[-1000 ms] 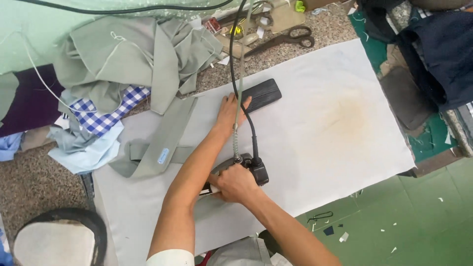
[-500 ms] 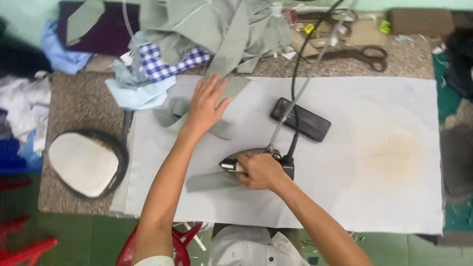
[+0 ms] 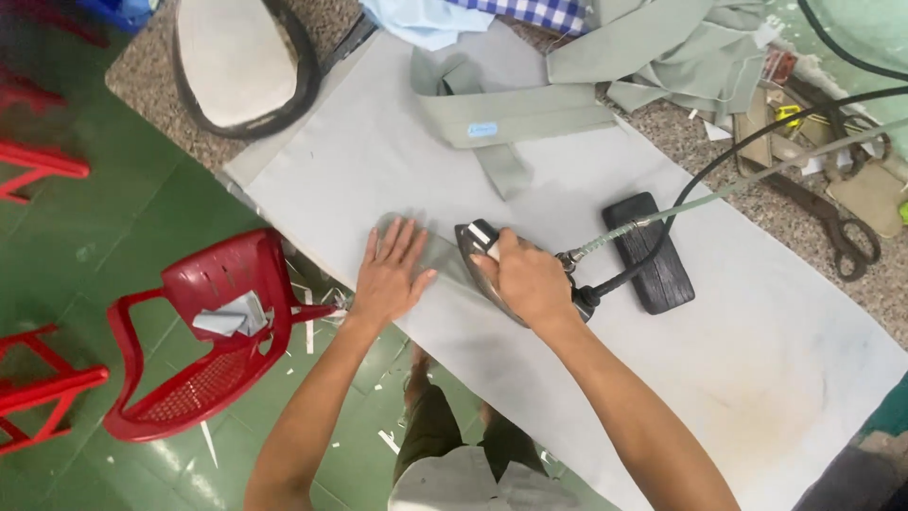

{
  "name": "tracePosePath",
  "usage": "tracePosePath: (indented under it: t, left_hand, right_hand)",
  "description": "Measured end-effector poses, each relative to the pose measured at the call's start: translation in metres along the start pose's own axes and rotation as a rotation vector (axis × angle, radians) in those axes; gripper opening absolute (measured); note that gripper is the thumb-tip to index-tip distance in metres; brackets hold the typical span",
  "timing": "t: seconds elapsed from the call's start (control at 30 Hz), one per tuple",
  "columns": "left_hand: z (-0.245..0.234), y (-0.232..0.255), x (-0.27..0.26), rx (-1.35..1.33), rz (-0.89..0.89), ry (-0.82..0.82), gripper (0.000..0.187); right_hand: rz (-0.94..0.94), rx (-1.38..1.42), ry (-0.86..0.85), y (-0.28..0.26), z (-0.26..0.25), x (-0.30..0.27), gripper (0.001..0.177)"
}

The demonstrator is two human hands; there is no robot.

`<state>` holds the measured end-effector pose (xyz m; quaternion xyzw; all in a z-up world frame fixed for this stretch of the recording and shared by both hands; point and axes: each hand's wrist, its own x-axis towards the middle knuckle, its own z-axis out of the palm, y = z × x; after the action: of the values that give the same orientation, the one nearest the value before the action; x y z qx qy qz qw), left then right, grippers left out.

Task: The person irons a light green fabric strip on a white cloth-covered worktable using a steam iron. They repeatedly smooth and press the fabric, occasionally repositioning a black rectangular object on the table.

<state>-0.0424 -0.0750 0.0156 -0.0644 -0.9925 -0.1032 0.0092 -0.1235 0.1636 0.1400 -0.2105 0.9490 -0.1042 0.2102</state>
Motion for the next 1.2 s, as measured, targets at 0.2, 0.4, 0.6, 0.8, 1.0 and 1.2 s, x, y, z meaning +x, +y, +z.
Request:
tracePosePath:
  t: [0.2,0.4,0.6,0.8,1.0,1.2]
  left_hand:
    - [0.011,-0.023,-0.014,0.012,-0.083,0.039,0.061]
    - [0.017,-0.024,-0.012,-0.048,-0.112,0.108,0.063]
    - [0.019,-0.025,-0.01,-0.076,-0.096,0.23,0.061]
    - [0.013,-0.023,-0.008,-0.072,-0.083,0.289,0.061]
    - [0.014,-0.023,-0.009,-0.118,-0.097,0.281,0.074]
    - [0.018,-0.027,-0.011,-0.161,-0.114,0.272,0.091]
  right_hand:
    - [-0.053,-0.175,0.047,-0.004,0.0,-0.001,0.051]
    - [-0.179,-0.419,0.268,0.0,0.019,0.006,0.049]
    - [-0.201,-0.459,0.322,-0.007,0.018,0.016,0.049]
    - [-0.251,-0.47,0.315,-0.014,0.015,0.023,0.047]
    - [-0.277,-0.52,0.306,-0.019,0.017,0.032,0.044]
    - [-0.226,-0.415,0.213,-0.031,0.005,0.031,0.045]
